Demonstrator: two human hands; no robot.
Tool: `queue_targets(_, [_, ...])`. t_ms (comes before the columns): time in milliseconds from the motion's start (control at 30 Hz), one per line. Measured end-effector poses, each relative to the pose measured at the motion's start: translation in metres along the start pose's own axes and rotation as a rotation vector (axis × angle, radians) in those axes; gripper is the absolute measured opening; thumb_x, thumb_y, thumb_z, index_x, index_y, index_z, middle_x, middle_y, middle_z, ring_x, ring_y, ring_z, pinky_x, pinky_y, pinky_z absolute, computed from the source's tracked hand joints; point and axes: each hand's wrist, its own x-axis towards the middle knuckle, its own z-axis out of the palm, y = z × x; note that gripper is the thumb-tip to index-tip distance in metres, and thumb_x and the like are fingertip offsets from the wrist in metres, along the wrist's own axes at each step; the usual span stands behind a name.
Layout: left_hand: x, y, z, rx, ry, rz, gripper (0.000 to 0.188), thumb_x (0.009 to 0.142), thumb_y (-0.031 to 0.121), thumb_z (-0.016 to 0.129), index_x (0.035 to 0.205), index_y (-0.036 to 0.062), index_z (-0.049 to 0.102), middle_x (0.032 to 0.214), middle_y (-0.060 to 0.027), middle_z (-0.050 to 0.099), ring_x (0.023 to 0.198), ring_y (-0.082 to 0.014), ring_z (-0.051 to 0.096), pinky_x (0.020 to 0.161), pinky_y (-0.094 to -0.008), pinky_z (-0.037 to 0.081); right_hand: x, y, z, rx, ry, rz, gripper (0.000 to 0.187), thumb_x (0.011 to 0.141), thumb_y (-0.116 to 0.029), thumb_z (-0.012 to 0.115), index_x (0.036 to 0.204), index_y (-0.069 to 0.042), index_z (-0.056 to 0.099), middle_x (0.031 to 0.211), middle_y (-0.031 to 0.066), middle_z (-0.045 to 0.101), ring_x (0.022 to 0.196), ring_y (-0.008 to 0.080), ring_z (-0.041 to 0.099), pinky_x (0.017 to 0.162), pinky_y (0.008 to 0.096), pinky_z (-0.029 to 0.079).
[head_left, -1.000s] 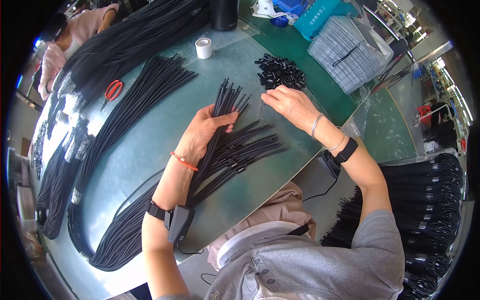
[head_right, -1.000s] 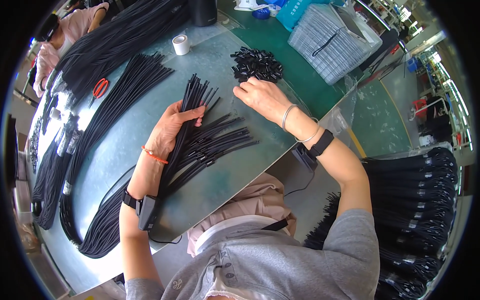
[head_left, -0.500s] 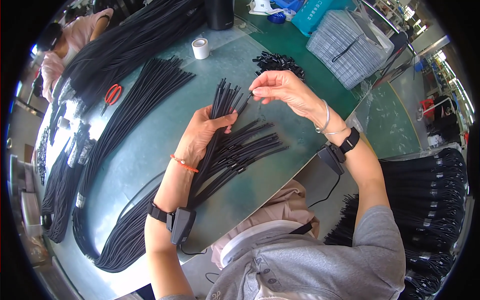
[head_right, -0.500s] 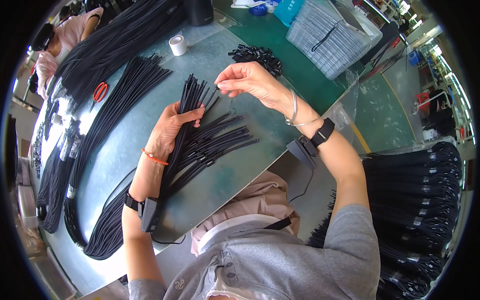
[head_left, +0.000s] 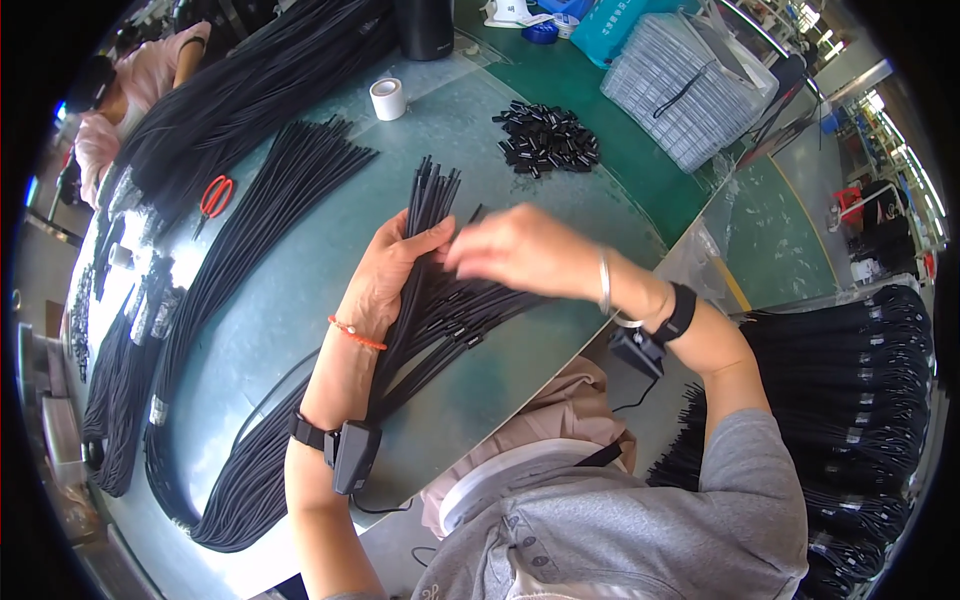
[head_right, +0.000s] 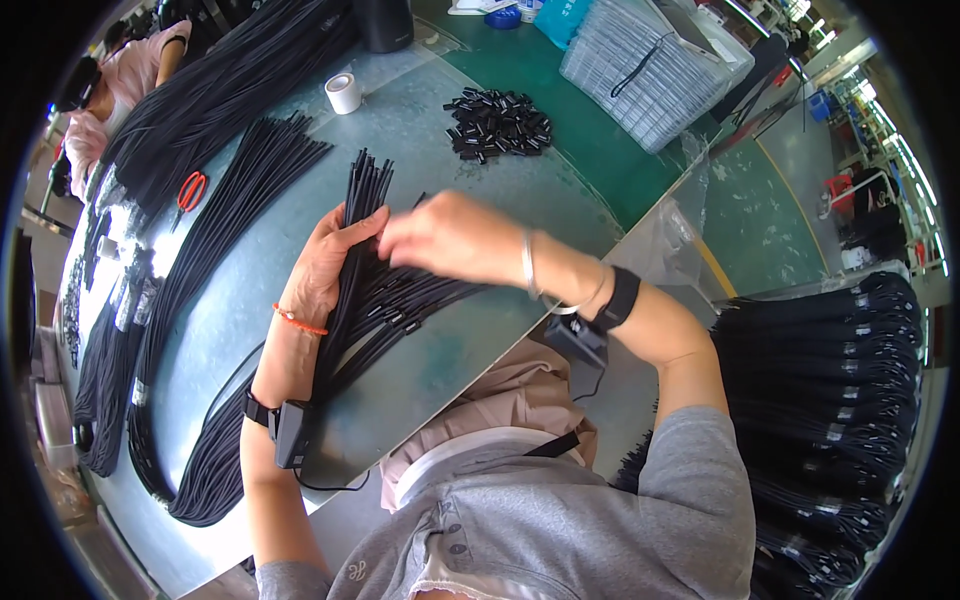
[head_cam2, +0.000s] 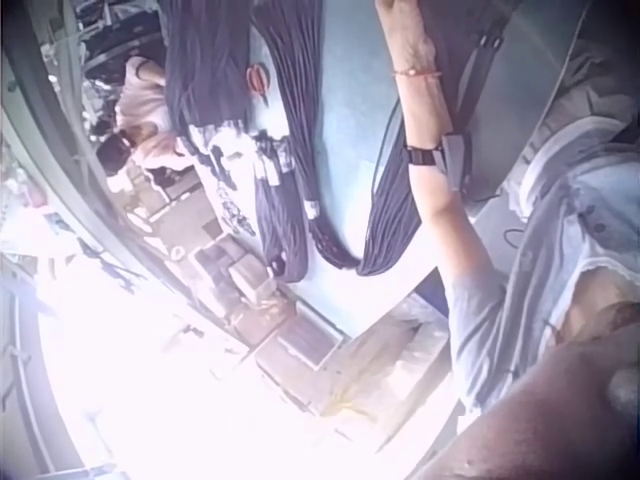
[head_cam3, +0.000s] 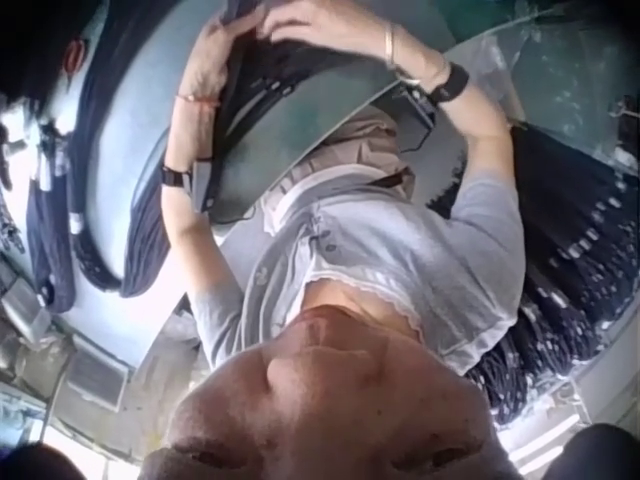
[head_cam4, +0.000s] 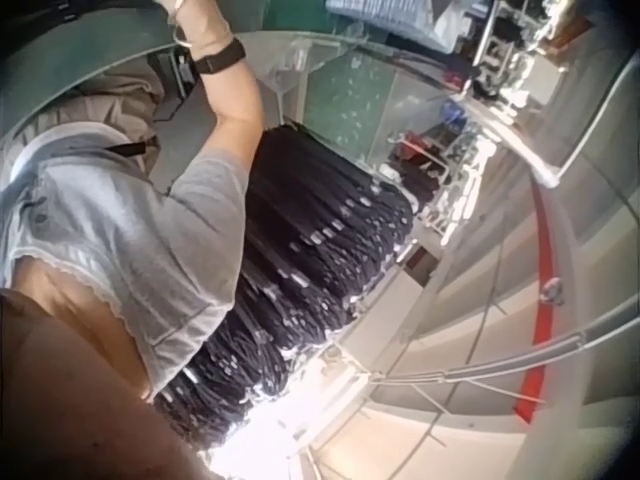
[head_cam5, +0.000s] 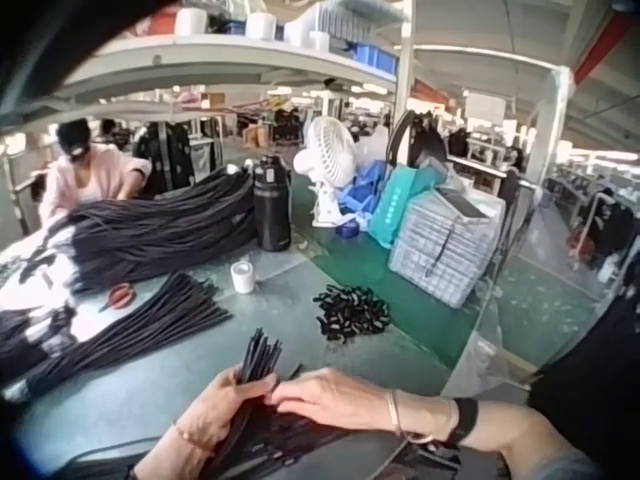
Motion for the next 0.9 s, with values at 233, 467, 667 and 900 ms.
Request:
queue_targets(233, [0.019,-0.007,0.014,0.036,-0.050,0.011,0.024,0.084,0.017,0.073,0.096,0.0031,0.057,0.082,-0.0005,0.057,0.071,-0.0083,0.052,0.067,-0.0218,0.045,-0.036,0.076,-0.052,-0.526,0.302,0.329,0.010,0.087,-0.013,0.064,0.091,-0.005,0.060,0.085,0.0118,0.063,0.075,0.0318,0.062,0.066,0.0392,0.050])
queue_targets(467, [0.019,-0.007,0.015,0.059,-0.065,0.009,0.022,0.083,0.012,0.072,0.097,0.0010,0.059,0.083,-0.0026,0.058,0.071,-0.0095,0.052,0.066,-0.0220,0.043,-0.035,0.087,-0.049,-0.391,0.276,0.309,0.012,0.088,-0.011,0.064,0.098,-0.006,0.060,0.084,0.0086,0.061,0.074,0.0226,0.062,0.066,0.0327,0.048])
queue_targets(667, [0.021,-0.007,0.009,0.087,-0.109,0.045,0.021,0.084,0.013,0.072,0.098,0.0008,0.062,0.084,-0.0025,0.061,0.073,-0.0086,0.055,0.069,-0.0223,0.046,-0.016,0.052,-0.049,0.820,0.297,0.526,0.012,0.090,-0.014,0.065,0.099,-0.006,0.062,0.089,0.0014,0.061,0.082,0.0123,0.063,0.076,0.0263,0.049])
queue_targets(900, [0.019,-0.005,0.009,0.158,-0.083,0.048,0.021,0.084,0.013,0.073,0.098,0.0013,0.063,0.085,-0.0027,0.062,0.073,-0.0086,0.055,0.071,-0.0232,0.047,-0.003,0.039,-0.044,0.802,0.164,0.510,0.016,0.088,-0.019,0.068,0.094,-0.004,0.064,0.088,0.0036,0.064,0.084,0.0138,0.064,0.077,0.0269,0.051])
